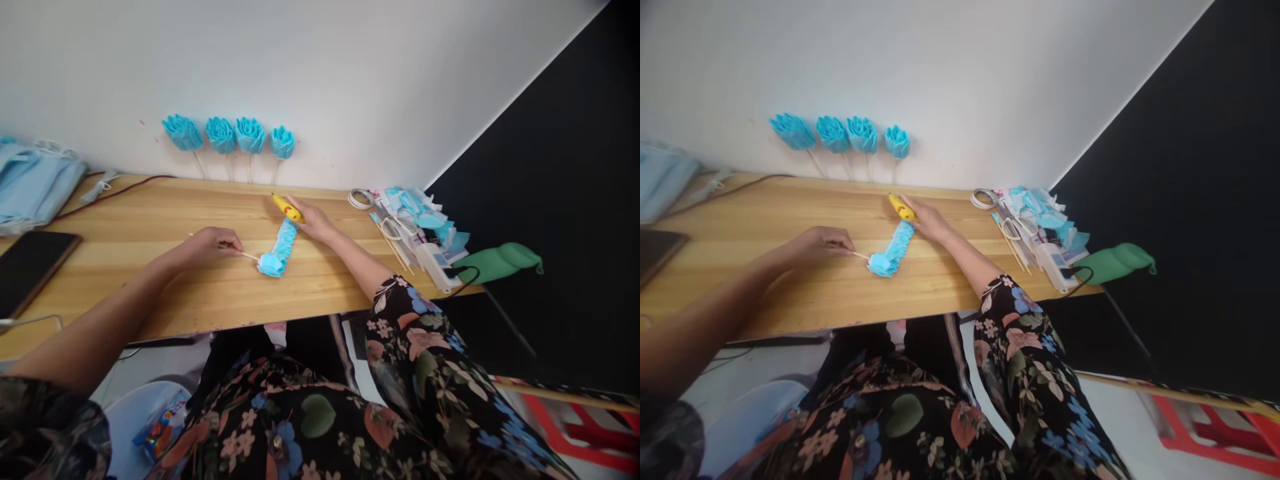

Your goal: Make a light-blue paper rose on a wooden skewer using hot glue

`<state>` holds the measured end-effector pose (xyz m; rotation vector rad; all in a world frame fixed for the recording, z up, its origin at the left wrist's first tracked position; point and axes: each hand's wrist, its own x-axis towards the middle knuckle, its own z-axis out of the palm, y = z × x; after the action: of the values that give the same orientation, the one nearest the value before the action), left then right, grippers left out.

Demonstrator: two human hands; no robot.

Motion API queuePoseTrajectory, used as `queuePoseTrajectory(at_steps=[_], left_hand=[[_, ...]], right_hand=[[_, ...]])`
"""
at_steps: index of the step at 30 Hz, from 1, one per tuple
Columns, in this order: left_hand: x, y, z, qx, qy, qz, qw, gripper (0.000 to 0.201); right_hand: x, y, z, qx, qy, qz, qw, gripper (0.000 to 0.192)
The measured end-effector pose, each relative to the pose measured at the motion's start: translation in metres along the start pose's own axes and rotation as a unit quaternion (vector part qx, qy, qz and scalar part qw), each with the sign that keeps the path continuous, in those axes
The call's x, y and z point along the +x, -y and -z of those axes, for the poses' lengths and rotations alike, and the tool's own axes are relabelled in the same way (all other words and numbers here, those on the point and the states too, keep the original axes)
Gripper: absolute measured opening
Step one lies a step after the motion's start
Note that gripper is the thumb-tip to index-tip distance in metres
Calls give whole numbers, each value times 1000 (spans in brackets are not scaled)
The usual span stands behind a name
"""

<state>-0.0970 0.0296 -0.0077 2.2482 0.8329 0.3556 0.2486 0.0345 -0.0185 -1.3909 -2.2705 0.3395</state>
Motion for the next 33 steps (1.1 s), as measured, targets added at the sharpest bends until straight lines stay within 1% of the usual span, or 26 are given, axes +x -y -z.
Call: queuePoseTrajectory(at_steps=[3,6,9,11,13,15,16,17,19,21,22,24,27,29,33], left_hand=[[5,11,11,5,-19,0,1000,40],[14,24,23,20,-47,9,999,46],[20,33,30,21,-56,19,998,52],[20,35,30,12,-49,19,999,53],[19,36,27,1,-47,16,999,52],[17,36,25,-7,-52,9,999,50],[16,36,24,-10,-54,4,998,48],[16,36,23,-13,-58,-3,998,47],[15,36,23,-19,-60,-18,998,45],[14,35,22,-24,-60,-32,997,44],[13,34,22,-25,-60,-38,997,44],[12,32,22,-23,-61,-46,997,43],[10,30,21,-17,-60,-55,997,45],[10,29,21,-15,-60,-58,996,46],[10,29,20,-14,-66,-57,996,48]], right_hand=[[18,-1,0,-29,-9,35,999,76],[36,2,0,-64,-20,48,997,71],[39,5,4,-73,-12,44,996,69],[30,5,9,-35,-17,36,999,67],[13,5,16,38,-59,2,998,63],[-5,5,24,136,-101,-44,985,47],[-14,5,27,189,-102,-64,975,40],[-21,6,29,237,-84,-82,964,36],[-32,10,30,324,-44,-107,939,36],[-39,13,27,373,-29,-129,918,40],[-41,15,25,382,-27,-139,913,41],[-43,16,21,379,-19,-153,912,41],[-46,13,18,355,14,-153,922,39],[-47,11,20,340,30,-147,929,40],[-50,10,25,317,43,-131,938,43]])
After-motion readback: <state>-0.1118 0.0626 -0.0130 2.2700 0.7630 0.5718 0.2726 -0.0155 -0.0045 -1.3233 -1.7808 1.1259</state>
